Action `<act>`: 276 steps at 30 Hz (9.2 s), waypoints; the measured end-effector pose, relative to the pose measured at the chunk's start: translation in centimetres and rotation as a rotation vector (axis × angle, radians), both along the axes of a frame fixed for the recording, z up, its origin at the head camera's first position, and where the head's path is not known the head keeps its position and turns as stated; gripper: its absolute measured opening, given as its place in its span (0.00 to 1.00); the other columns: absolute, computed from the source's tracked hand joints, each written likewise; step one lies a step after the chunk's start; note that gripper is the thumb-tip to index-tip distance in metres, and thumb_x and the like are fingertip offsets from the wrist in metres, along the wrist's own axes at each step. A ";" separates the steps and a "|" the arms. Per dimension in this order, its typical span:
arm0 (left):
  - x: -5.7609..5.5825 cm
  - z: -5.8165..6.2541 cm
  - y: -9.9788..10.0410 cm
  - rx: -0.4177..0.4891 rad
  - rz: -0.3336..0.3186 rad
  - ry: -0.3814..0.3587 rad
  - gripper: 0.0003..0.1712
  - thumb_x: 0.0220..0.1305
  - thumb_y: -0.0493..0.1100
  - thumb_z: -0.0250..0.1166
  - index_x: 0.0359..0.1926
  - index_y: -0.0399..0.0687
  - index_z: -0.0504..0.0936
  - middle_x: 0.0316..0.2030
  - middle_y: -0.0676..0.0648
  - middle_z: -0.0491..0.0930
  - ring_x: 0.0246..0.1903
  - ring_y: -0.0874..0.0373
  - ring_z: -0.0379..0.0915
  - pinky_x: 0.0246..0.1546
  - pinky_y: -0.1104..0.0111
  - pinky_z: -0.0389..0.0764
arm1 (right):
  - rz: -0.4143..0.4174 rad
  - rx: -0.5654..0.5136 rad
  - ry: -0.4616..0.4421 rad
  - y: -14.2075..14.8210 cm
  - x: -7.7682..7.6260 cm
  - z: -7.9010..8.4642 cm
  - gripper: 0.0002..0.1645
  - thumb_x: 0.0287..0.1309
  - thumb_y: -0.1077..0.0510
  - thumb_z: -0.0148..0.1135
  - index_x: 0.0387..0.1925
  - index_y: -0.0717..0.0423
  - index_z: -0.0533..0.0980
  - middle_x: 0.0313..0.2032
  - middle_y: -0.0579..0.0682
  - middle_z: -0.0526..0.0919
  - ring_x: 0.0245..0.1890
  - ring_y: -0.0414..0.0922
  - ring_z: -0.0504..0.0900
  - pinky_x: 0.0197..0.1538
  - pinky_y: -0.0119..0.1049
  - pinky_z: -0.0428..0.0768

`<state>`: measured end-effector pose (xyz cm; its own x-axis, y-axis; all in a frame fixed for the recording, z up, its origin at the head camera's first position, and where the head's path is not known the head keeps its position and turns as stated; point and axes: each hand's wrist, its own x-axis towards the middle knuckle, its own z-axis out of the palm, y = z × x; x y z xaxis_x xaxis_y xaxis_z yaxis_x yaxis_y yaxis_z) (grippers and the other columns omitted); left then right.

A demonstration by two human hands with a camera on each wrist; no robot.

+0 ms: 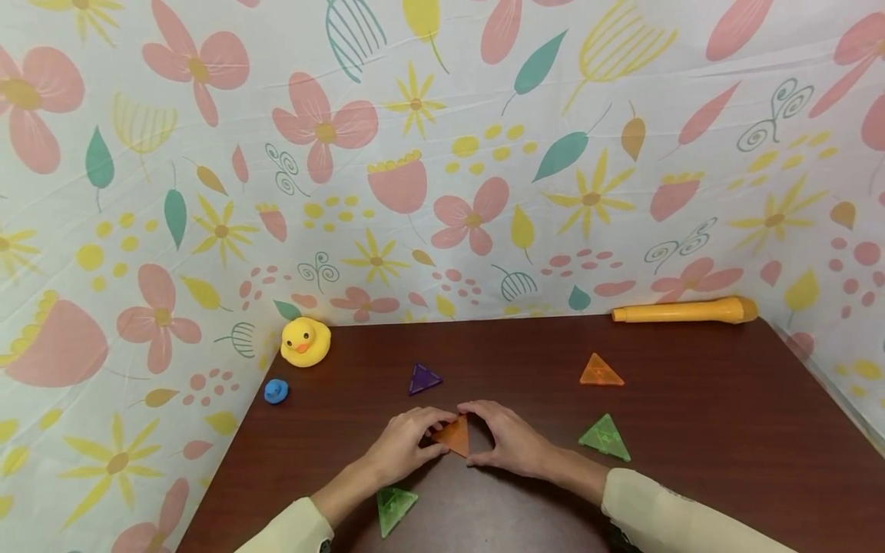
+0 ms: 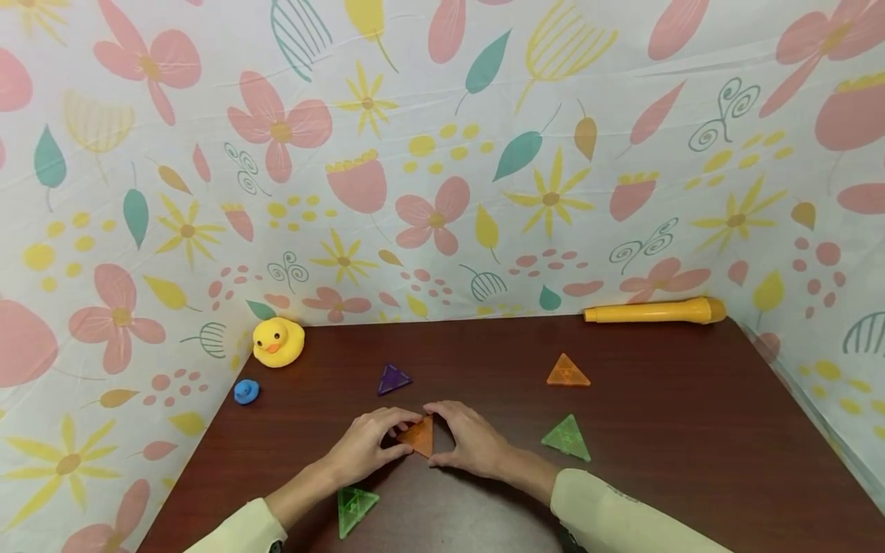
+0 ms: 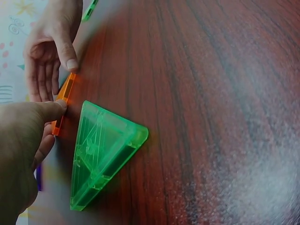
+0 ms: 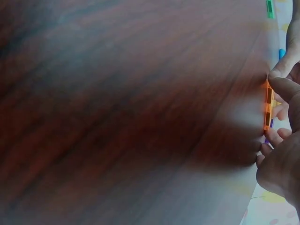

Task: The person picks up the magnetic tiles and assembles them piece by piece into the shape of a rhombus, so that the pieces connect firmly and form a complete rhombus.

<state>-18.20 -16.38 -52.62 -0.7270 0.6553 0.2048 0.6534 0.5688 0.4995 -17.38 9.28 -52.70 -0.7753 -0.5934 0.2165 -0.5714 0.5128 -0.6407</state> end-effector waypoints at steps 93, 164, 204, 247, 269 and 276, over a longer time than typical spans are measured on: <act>-7.8 -1.0 -2.8 0.211 0.352 -0.151 0.34 0.67 0.41 0.76 0.71 0.39 0.75 0.63 0.44 0.81 0.63 0.46 0.75 0.64 0.50 0.76 | -0.002 -0.050 -0.031 0.1 -0.3 -0.4 0.43 0.54 0.53 0.85 0.66 0.62 0.74 0.63 0.54 0.81 0.64 0.54 0.80 0.63 0.55 0.80; -3.9 0.3 -2.8 0.355 0.306 -0.185 0.10 0.66 0.41 0.77 0.48 0.48 0.90 0.40 0.52 0.91 0.41 0.59 0.88 0.44 0.68 0.87 | -0.011 -0.049 -0.011 0.0 0.0 -0.3 0.43 0.54 0.54 0.85 0.66 0.63 0.73 0.62 0.55 0.81 0.63 0.54 0.81 0.62 0.55 0.80; -1.5 0.1 -0.2 0.426 0.222 -0.249 0.10 0.66 0.39 0.77 0.47 0.49 0.88 0.38 0.53 0.90 0.38 0.61 0.88 0.38 0.69 0.88 | -0.017 -0.065 0.004 0.1 0.1 -0.7 0.44 0.53 0.53 0.86 0.67 0.61 0.73 0.62 0.55 0.81 0.62 0.55 0.81 0.62 0.55 0.80; -1.3 0.0 0.0 0.372 0.149 -0.171 0.11 0.65 0.37 0.77 0.46 0.50 0.88 0.40 0.53 0.90 0.39 0.62 0.88 0.40 0.70 0.88 | -0.034 -0.047 0.026 0.0 0.2 -0.5 0.43 0.53 0.53 0.86 0.66 0.62 0.74 0.61 0.55 0.83 0.61 0.54 0.83 0.60 0.52 0.83; -1.2 -0.2 0.0 0.400 0.146 -0.166 0.09 0.63 0.37 0.78 0.43 0.52 0.90 0.39 0.55 0.91 0.37 0.62 0.89 0.33 0.70 0.87 | -0.031 -0.062 0.032 0.1 0.3 -0.6 0.43 0.53 0.51 0.86 0.65 0.61 0.74 0.60 0.55 0.82 0.60 0.55 0.82 0.59 0.54 0.82; -1.1 -0.3 0.1 0.409 0.171 -0.125 0.09 0.61 0.37 0.79 0.40 0.53 0.90 0.37 0.56 0.91 0.34 0.64 0.88 0.32 0.70 0.87 | -0.044 -0.054 0.023 0.1 0.2 -0.6 0.43 0.52 0.51 0.86 0.64 0.60 0.75 0.59 0.53 0.81 0.60 0.53 0.82 0.60 0.53 0.82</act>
<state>-19.30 -16.23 -52.93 -0.8534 0.4070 0.3256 0.4876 0.4027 0.7746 -17.18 9.36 -53.34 -0.7947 -0.5460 0.2654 -0.5641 0.5026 -0.6552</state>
